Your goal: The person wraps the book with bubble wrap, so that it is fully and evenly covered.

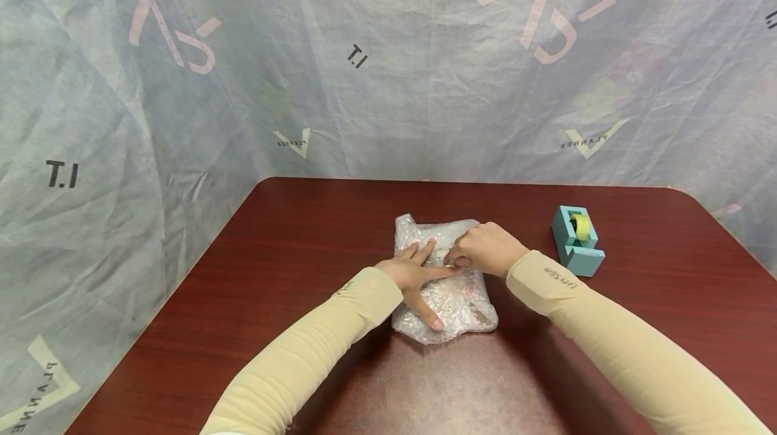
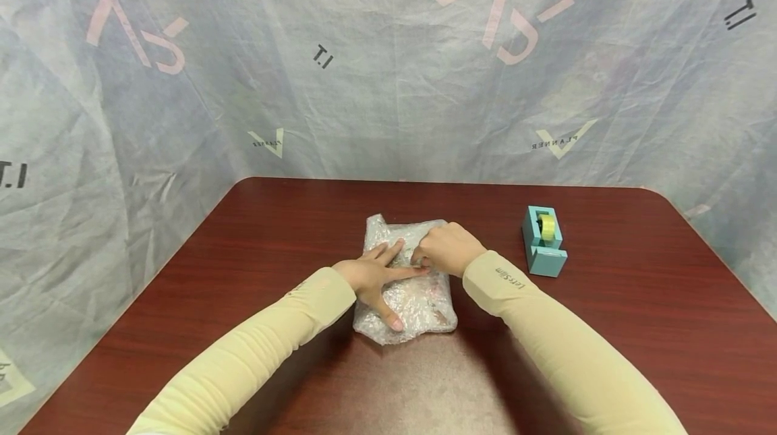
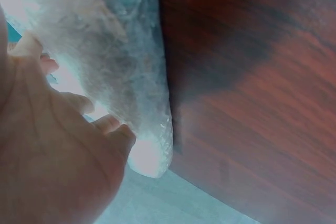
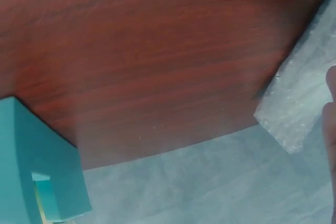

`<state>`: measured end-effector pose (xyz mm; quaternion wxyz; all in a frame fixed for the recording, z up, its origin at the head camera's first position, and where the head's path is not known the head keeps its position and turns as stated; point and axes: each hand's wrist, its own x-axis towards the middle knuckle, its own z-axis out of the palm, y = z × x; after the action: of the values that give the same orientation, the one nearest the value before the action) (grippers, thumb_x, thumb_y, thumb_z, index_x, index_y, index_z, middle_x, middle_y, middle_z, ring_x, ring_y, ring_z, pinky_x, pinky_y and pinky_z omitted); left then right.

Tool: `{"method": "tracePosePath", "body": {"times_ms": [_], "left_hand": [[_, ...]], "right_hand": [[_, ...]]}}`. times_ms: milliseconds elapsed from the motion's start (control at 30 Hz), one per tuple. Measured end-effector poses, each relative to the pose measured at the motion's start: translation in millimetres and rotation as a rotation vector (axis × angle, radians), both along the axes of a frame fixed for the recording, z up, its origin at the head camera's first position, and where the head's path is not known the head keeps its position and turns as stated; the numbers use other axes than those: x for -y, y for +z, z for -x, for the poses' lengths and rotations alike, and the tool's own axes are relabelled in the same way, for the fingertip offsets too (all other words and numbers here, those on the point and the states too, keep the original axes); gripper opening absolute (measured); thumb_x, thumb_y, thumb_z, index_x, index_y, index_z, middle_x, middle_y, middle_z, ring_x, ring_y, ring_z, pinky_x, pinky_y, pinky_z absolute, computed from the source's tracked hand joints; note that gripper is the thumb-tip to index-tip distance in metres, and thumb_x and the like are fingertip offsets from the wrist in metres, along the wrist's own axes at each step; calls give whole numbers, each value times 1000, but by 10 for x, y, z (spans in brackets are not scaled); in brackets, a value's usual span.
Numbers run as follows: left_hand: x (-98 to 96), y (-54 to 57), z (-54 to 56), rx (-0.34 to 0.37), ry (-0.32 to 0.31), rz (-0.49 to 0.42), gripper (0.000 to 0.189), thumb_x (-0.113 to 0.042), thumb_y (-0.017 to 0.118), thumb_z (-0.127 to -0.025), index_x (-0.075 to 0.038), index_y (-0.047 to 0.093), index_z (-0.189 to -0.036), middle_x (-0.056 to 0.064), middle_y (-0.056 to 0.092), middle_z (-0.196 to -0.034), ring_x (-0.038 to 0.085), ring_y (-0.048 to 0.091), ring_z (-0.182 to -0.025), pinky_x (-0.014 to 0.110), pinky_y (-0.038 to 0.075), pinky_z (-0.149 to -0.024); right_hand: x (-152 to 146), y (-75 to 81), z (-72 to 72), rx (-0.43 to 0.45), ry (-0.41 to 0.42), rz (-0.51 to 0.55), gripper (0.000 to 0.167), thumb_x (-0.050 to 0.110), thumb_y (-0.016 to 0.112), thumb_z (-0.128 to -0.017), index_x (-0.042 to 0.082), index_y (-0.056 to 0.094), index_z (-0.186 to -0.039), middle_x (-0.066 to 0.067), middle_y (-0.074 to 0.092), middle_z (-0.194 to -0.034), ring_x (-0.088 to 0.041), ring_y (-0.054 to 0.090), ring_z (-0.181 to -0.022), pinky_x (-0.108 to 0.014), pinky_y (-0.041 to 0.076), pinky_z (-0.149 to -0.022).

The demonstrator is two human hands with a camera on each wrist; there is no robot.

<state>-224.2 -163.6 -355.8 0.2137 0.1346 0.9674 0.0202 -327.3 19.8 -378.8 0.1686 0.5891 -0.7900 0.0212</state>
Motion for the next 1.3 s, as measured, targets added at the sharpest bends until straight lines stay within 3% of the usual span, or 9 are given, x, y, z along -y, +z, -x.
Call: {"method": "tracePosePath", "body": {"times_ms": [267, 400, 500, 700, 800, 1033, 1300], "left_hand": [[6, 3, 7, 2, -1, -12, 104, -63, 81, -77, -50, 20, -160, 5, -7, -171, 33, 1, -156, 54, 26, -119], [12, -2, 13, 1, -1, -10, 104, -64, 81, -77, -50, 19, -160, 5, -7, -171, 32, 1, -156, 53, 26, -119], [12, -3, 11, 4, -2, -12, 104, -63, 81, -77, -50, 19, -160, 5, -7, -171, 32, 0, -156, 53, 26, -119], [15, -5, 12, 11, 4, -25, 104, -62, 81, -77, -49, 20, -160, 5, -8, -171, 32, -1, -156, 55, 24, -120], [17, -7, 13, 8, 17, -16, 104, -64, 81, -76, -49, 21, -160, 2, -8, -171, 29, -1, -156, 55, 24, -120], [23, -19, 18, 7, 33, -20, 104, -64, 82, -75, -50, 22, -159, 0, -8, -171, 27, -1, -156, 54, 26, -119], [17, -16, 26, 0, -2, -14, 103, -64, 81, -77, -52, 21, -159, 4, -7, -171, 33, 2, -156, 55, 27, -118]], "right_hand": [[12, -77, 30, -253, 82, 18, 28, 9, 87, -66, 30, 69, -69, 17, 62, -61, -3, 40, -46, -25, 41, -41], [26, -72, 13, -232, 62, 22, 27, 11, 87, -67, 31, 69, -68, 17, 64, -63, -3, 45, -47, -24, 41, -41], [28, -32, -8, -77, 2, 6, 21, 13, 86, -76, 29, 73, -72, 16, 67, -68, -4, 53, -54, -25, 45, -48], [7, 116, -31, 558, -174, 23, 11, 10, 74, -93, 13, 81, -101, 8, 74, -82, -9, 67, -73, -34, 56, -69], [5, 153, -23, 747, -184, 22, 14, 13, 72, -95, 8, 80, -106, 6, 75, -83, -10, 70, -74, -33, 57, -71], [11, 154, -4, 765, -198, 46, 6, 12, 76, -92, 11, 82, -91, 3, 75, -80, -12, 68, -70, -29, 54, -65], [21, 141, -10, 813, -327, 205, 11, 11, 67, -98, 6, 76, -94, -3, 73, -91, -16, 62, -77, -35, 50, -69]]}}
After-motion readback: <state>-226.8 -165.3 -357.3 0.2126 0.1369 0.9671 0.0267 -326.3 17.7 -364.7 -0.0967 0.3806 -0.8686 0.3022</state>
